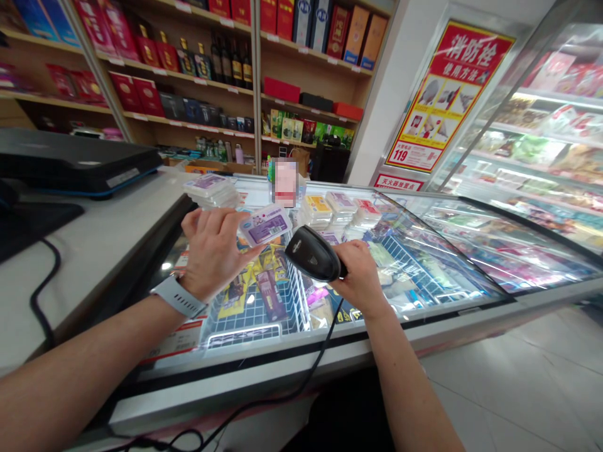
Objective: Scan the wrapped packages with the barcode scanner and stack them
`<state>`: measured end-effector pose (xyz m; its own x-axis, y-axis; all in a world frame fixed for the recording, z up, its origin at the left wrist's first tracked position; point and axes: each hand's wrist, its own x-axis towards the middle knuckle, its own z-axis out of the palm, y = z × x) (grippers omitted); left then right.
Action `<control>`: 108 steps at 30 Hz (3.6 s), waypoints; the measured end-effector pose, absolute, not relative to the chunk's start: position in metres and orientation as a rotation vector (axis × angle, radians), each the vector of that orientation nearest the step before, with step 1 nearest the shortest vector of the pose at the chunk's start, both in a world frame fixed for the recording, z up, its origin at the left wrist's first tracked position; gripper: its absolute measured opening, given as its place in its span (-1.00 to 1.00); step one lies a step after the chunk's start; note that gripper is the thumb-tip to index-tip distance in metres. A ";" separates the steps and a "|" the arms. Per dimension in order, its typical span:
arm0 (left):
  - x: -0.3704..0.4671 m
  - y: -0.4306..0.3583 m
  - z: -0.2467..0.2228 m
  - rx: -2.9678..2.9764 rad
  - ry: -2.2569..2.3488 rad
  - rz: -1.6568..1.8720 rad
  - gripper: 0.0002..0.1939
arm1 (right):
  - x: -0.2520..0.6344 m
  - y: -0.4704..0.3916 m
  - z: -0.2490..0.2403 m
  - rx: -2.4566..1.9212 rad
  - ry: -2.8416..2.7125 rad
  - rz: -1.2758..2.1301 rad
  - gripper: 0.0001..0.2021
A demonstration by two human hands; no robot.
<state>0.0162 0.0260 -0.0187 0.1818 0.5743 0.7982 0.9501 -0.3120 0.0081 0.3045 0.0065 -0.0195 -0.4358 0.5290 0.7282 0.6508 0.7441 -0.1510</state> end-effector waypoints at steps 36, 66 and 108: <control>-0.012 0.053 -0.011 -1.951 -2.032 -0.761 -0.24 | 0.311 0.008 -0.019 -0.915 -1.975 -0.313 -0.82; 0.130 0.017 -0.032 -2.681 -1.600 -0.483 -0.47 | 0.378 0.025 -0.027 -1.052 -0.524 0.002 -0.51; 0.009 0.041 -0.014 -1.809 -1.145 -1.057 -0.36 | 0.318 0.008 -0.022 -1.013 -2.011 -0.196 -0.80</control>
<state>0.0095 0.0413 -0.0143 0.2633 0.3255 0.9081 0.9312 -0.3317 -0.1511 0.3179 0.0077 -0.0218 -0.3075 0.5856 0.7500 0.7193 0.6590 -0.2197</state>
